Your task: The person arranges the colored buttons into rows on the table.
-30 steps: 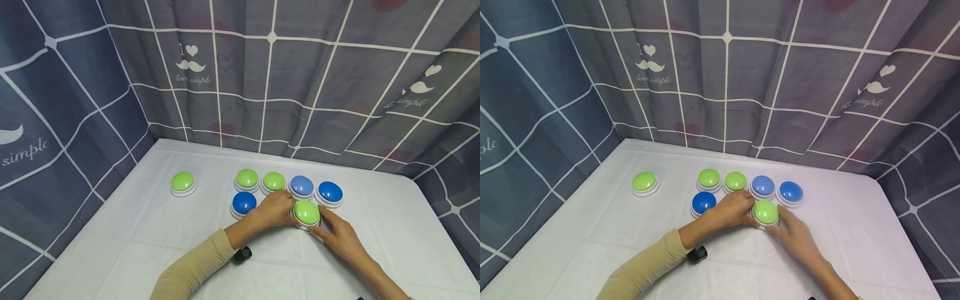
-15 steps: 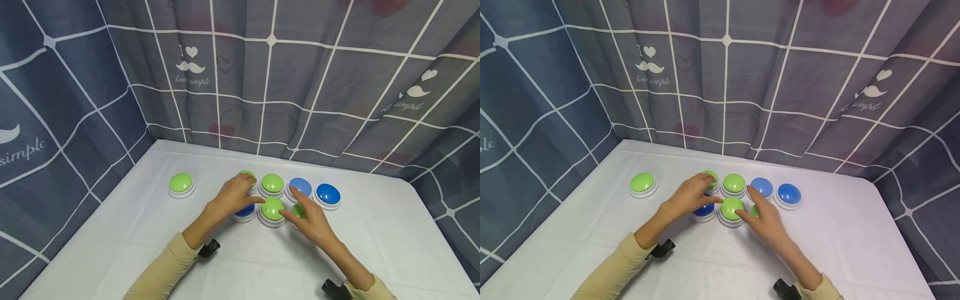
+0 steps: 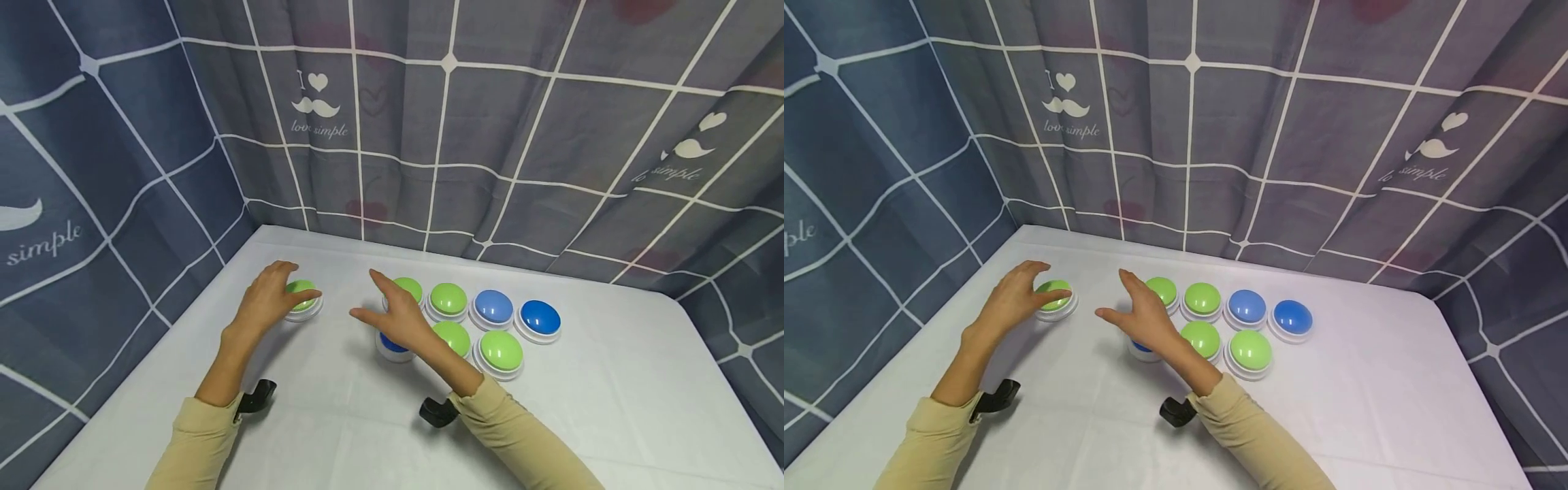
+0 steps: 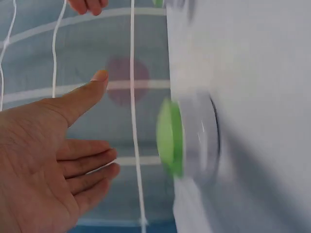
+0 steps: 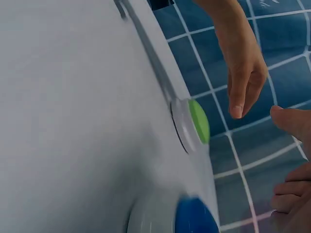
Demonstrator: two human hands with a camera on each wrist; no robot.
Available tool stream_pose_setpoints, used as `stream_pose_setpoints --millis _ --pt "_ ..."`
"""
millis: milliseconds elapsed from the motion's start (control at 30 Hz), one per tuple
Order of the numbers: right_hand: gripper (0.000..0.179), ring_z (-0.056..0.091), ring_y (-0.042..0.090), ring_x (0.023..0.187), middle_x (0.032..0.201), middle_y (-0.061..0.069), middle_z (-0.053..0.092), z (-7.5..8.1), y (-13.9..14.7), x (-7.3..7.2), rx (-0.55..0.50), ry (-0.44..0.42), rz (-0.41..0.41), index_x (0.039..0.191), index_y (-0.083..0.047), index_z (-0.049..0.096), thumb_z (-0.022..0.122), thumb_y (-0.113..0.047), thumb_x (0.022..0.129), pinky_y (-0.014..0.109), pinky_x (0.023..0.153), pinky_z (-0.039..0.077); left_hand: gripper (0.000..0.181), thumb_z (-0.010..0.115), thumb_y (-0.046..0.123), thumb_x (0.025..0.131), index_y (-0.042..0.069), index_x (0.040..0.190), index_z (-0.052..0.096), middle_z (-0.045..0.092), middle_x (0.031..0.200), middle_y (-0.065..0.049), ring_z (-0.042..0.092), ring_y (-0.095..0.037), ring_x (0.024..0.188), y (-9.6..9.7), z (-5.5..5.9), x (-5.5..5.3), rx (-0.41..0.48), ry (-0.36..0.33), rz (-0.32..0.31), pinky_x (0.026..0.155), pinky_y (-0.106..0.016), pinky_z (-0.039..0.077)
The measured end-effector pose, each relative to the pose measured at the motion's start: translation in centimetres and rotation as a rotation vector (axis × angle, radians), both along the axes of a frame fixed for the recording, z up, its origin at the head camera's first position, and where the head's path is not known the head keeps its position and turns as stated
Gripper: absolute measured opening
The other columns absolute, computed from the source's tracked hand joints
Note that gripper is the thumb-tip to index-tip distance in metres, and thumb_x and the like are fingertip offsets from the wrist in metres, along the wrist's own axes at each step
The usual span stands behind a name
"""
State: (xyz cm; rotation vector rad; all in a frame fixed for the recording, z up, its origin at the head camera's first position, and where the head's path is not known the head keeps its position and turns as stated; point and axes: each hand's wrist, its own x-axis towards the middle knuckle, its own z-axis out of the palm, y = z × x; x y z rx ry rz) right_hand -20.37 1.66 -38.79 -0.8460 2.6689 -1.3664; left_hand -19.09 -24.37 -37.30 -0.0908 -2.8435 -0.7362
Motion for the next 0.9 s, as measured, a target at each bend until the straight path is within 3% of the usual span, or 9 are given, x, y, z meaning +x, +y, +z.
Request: stream_pose_setpoints --millis 200,433,600,767,900 --pt "0.087 0.033 0.025 0.143 0.156 0.013 0.036 -0.7 -5.3 -1.4 0.069 -0.024 0.041 0.153 -0.002 0.032 0.075 -0.04 0.088 0.038 0.114 0.03 0.084 0.081 0.037 0.082 -0.018 0.134 0.045 0.042 0.138 -0.037 0.037 -0.052 0.13 -3.9 -1.0 0.6 0.026 -0.096 0.048 0.103 -0.065 0.031" --pt "0.092 0.029 0.028 0.145 0.156 0.017 0.033 -1.6 -9.3 -2.7 0.186 -0.068 0.036 0.152 0.004 0.029 0.078 -0.037 0.086 0.04 0.115 0.027 0.089 0.082 0.034 0.08 -0.023 0.134 0.039 0.037 0.138 -0.041 0.034 -0.055 0.13 -5.3 -2.6 0.5 0.061 -0.19 -0.02 0.107 -0.063 0.029" --pt "0.094 0.029 0.03 0.145 0.155 0.021 0.033 -2.4 -10.9 -3.4 0.26 -0.105 0.007 0.151 0.008 0.028 0.079 -0.035 0.085 0.038 0.116 0.026 0.091 0.086 0.032 0.076 -0.025 0.131 0.041 0.039 0.135 -0.044 0.036 -0.057 0.128 -5.7 -3.5 0.3 0.077 -0.208 -0.07 0.106 -0.063 0.03" --pt "0.091 0.037 0.03 0.14 0.151 0.022 0.039 -2.8 -11.8 -3.8 0.276 -0.163 0.029 0.148 0.01 0.031 0.08 -0.031 0.083 0.036 0.113 0.032 0.088 0.086 0.029 0.076 -0.024 0.131 0.043 0.043 0.133 -0.043 0.037 -0.056 0.128 -6.0 -4.4 -0.1 0.074 -0.194 -0.127 0.106 -0.063 0.031" --pt "0.083 0.046 0.029 0.134 0.144 0.02 0.048 -3.2 -12.4 -4.0 0.307 -0.145 0.052 0.145 0.01 0.037 0.079 -0.028 0.084 0.034 0.109 0.037 0.082 0.086 0.026 0.077 -0.022 0.129 0.046 0.047 0.131 -0.04 0.039 -0.055 0.127 -6.3 -4.9 -0.3 0.078 -0.161 -0.158 0.105 -0.063 0.032"
